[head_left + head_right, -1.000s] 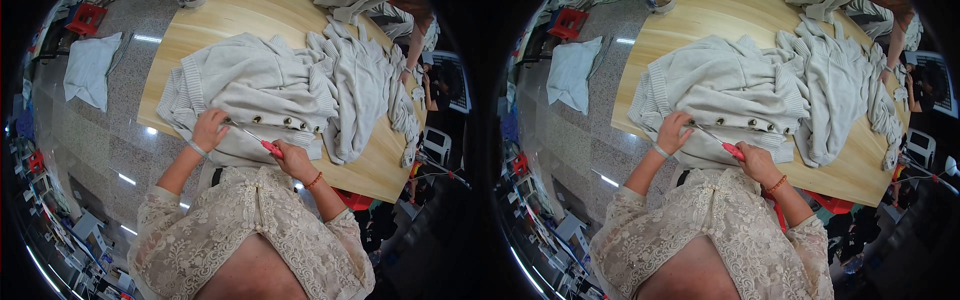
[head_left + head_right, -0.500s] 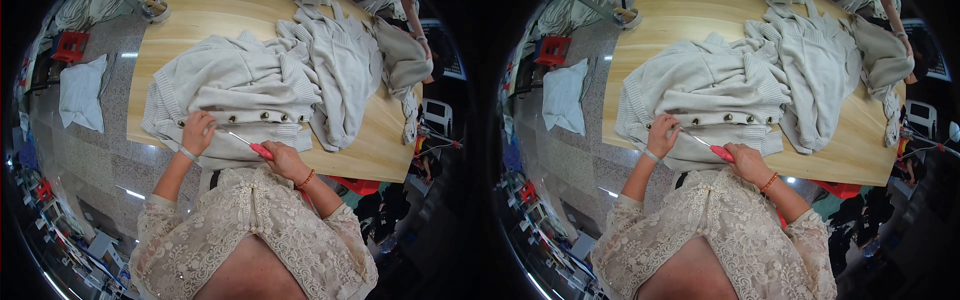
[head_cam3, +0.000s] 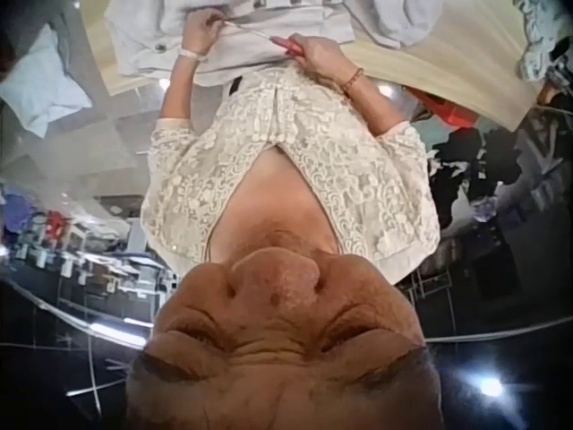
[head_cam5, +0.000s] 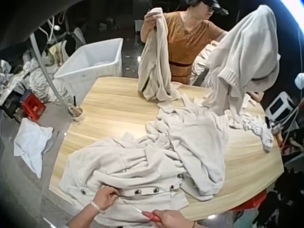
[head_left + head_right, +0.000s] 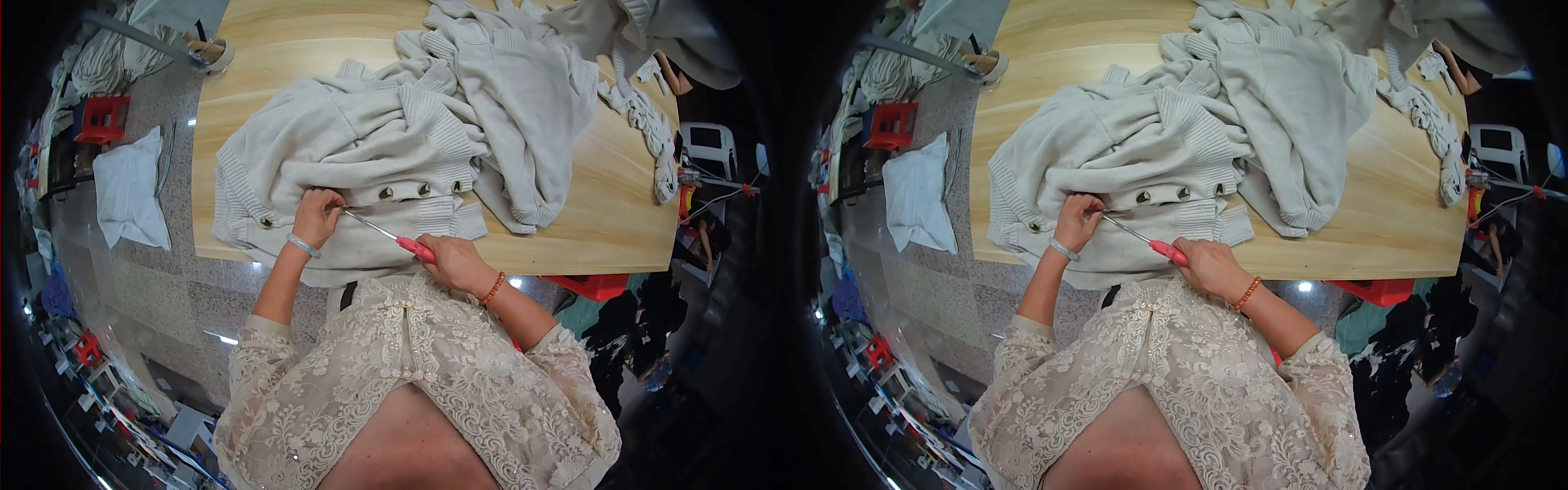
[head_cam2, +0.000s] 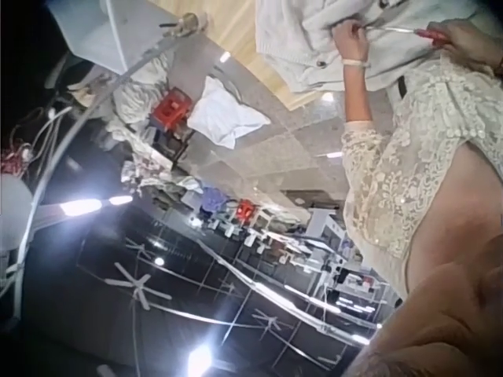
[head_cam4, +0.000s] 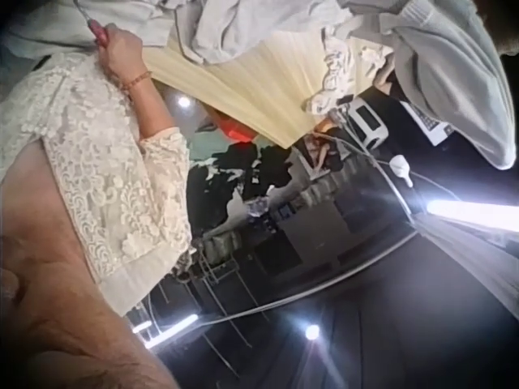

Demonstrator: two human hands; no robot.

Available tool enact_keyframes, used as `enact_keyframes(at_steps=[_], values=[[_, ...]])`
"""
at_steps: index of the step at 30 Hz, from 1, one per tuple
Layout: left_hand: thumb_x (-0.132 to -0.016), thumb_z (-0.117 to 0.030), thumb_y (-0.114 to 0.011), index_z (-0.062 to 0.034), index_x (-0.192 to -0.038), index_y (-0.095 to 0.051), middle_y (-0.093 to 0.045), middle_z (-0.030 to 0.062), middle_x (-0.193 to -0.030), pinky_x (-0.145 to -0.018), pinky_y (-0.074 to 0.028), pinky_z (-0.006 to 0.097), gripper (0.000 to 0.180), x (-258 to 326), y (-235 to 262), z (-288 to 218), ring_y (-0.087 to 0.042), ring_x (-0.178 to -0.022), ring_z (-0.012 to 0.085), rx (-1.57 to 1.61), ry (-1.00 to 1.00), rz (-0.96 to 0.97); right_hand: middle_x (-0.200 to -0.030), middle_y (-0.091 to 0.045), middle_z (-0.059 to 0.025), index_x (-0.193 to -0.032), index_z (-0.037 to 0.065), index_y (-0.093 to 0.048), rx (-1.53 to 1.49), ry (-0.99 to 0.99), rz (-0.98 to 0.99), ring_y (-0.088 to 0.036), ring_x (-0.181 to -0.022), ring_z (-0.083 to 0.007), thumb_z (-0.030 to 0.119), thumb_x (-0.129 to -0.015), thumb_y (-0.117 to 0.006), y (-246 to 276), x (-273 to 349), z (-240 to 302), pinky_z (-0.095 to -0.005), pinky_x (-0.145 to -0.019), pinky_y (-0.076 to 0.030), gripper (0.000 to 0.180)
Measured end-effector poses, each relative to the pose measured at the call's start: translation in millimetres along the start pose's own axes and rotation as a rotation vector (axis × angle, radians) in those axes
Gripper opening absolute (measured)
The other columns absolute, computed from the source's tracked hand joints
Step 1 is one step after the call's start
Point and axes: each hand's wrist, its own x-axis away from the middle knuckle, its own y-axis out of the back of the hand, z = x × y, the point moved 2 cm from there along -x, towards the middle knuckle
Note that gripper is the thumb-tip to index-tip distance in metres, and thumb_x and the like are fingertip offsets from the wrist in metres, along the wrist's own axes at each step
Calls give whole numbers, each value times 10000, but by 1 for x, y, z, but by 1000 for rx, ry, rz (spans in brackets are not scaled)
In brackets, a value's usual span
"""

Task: Trimming loose threads and excess fabric from knitted sweaters using scissors.

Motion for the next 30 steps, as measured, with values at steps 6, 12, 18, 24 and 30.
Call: enact_keyframes(at_steps=[6, 12, 18, 24, 30], values=[[-666, -43, -702, -77, -1008, -565, -525, 125, -934, -774, -442, 450, 370, -18, -29, -76, -532, -909, 332, -22, -271, -167, -863, -643, -171, -1038, 91, -565, -81, -45, -108, -619, -841, -358, 200, -840, -621, 23, 40, -24, -454, -720, -480, 233], [-694, -20, -691, -76, -913, -537, -526, 112, -909, -771, -448, 421, 273, -38, -63, -52, -533, -876, 325, -188, -208, 45, -766, -640, -168, -1013, 95, -573, -18, -224, -77, -624, -767, -376, 248, -856, -613, 23, 53, -41, -474, -693, -477, 223], [-691, 8, -628, -53, -813, -574, -558, 133, -854, -755, -440, 413, 147, -37, -55, -48, -534, -855, 332, -153, -292, 212, -776, -640, -171, -988, 93, -580, -65, -138, -73, -628, -773, -367, 282, -859, -616, 3, 51, -44, -466, -691, -479, 232], [-729, -83, -688, -64, -945, -584, -540, 121, -951, -761, -445, 406, 241, -41, -73, -100, -531, -900, 317, -218, -430, 36, -841, -642, -164, -990, 95, -579, -109, -182, -209, -620, -807, -361, 277, -864, -613, 6, 76, -69, -458, -701, -477, 224], [-722, -68, -685, -50, -909, -577, -549, 136, -918, -773, -449, 415, 217, -71, -117, -81, -541, -885, 328, -168, -259, 210, -812, -648, -165, -970, 100, -580, -75, -295, -213, -627, -796, -371, 290, -875, -603, 14, 83, -75, -472, -698, -474, 214]])
